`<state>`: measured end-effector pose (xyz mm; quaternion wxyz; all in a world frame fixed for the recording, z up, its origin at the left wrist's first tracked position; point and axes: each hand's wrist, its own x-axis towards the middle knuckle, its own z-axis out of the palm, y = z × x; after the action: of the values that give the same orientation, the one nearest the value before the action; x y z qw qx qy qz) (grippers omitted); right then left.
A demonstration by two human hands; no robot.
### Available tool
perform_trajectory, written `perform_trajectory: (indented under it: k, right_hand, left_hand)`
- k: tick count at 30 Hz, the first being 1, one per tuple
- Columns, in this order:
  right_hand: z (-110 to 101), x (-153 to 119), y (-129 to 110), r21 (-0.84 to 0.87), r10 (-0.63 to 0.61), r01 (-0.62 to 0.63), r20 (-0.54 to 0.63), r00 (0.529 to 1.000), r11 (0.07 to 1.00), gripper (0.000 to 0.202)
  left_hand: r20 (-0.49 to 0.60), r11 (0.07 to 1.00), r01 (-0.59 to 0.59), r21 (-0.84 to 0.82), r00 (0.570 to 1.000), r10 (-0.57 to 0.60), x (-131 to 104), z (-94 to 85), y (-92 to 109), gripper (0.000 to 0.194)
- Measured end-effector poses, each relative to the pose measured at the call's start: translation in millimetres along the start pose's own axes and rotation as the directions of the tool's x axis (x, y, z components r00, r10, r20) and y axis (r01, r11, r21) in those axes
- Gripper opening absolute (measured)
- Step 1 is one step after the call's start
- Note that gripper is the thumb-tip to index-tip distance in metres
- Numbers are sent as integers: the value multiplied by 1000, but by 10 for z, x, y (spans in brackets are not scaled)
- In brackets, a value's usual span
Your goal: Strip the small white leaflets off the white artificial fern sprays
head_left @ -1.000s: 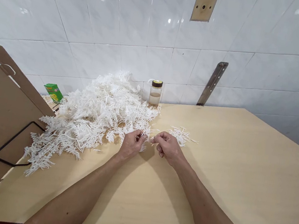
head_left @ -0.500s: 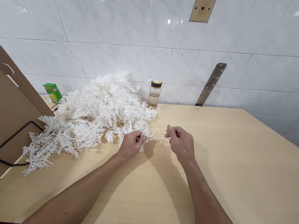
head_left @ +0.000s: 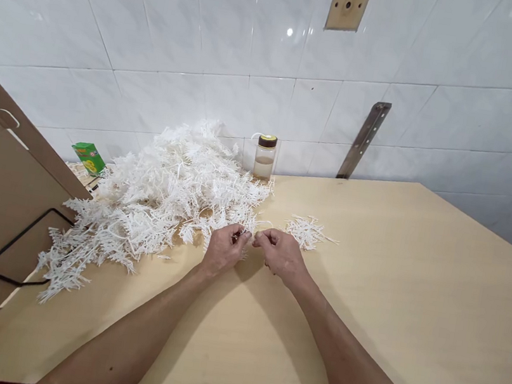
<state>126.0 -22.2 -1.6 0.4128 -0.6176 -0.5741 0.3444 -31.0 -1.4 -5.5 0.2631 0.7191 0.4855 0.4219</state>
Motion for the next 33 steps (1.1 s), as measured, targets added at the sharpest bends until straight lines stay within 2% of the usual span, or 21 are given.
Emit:
perform_trajectory:
  k: [3,5,12,15,18,20,22,24,25,26,29,31,33]
  right_hand:
    - [17,-14,-10,-35,61,-58,107,992,998,36]
    - [30,-12,-7,-3,82,-82,138,987,997,35]
    - [60,13,28,65,99,-106,110,989,992,21]
    - [84,8,24,-9,30,-29,108,994,1000,23]
    - [96,9,20,-233,-120,114,-12,993,966,18]
    - [71,8,16,-289,-178,156,-53,983,945,15]
    - [-1,9,13,-186,-140,140,11,990,973,14]
    - [-127,25,19,-22,-64,66,107,992,998,15]
    - [-208,43,29,41,-33,28,108,994,999,14]
    - [-298,68,47,97,-16,9,72,997,995,13]
    - [-581,167,136,218,38,4,-190,981,976,19]
    - [-739,222,209,160,63,-5,-362,930,987,28]
    - [-831,250,264,-7,38,-49,-507,861,999,42]
  left_hand:
    - [-32,999,-33,-4,999,32,-7,8,-8,30]
    - [-41,999,-53,-9,998,53,-7,14,-17,29]
    - [-42,997,-67,35,997,68,-20,26,-12,27]
    - [-23,992,-101,75,994,103,-43,29,1,23]
    - [-50,980,-171,103,983,176,-58,28,27,21]
    - [-82,982,-172,73,981,178,-54,19,46,22]
    - [-85,993,-121,4,989,121,-38,2,55,26]
    - [-71,996,-55,-69,996,50,-15,-22,52,32]
    - [-69,995,-24,-101,997,17,-3,-33,47,35]
    - [-65,991,6,-132,998,-15,8,-42,41,37]
    - [-38,969,108,-223,992,-119,33,-49,22,36]
    - [-24,951,152,-269,986,-165,43,-40,10,33]
    - [-29,945,154,-289,985,-169,49,-33,1,32]
